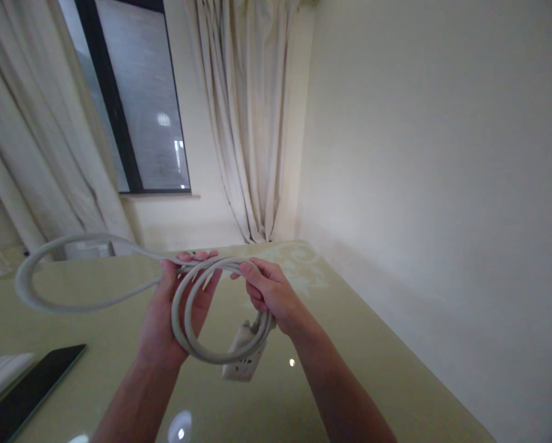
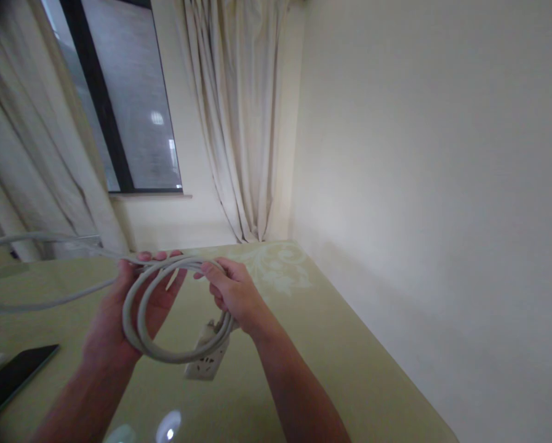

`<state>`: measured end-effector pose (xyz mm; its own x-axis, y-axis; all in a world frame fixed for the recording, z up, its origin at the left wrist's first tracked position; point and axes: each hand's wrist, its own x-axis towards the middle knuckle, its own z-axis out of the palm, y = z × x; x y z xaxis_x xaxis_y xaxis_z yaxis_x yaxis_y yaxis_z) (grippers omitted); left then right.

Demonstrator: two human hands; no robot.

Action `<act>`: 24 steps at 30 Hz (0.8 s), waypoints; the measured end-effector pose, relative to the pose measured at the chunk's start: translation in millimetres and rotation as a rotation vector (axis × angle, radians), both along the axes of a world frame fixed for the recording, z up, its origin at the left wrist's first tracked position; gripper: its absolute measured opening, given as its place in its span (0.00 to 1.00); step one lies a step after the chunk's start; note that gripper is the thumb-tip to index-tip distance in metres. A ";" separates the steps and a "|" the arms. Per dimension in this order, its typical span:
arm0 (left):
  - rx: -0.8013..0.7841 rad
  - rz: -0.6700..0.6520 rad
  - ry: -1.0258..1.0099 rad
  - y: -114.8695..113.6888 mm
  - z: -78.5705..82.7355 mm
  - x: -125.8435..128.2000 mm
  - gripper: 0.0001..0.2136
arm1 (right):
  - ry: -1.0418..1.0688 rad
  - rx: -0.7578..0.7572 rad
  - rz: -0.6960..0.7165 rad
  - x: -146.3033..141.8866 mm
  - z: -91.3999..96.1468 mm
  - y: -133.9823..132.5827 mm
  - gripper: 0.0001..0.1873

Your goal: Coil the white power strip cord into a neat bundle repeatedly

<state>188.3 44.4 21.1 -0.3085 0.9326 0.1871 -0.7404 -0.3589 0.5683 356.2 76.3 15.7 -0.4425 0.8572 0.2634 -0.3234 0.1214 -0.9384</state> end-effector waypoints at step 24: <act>-0.300 0.242 0.449 31.1 -24.2 -106.0 0.11 | 0.716 -0.234 -0.527 64.3 25.7 15.6 0.14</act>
<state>82.3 75.6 -3.2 -0.4706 0.8780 0.0878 -0.3210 -0.2631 0.9098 420.4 92.0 41.4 0.2227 0.9677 0.1182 -0.7932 0.2503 -0.5551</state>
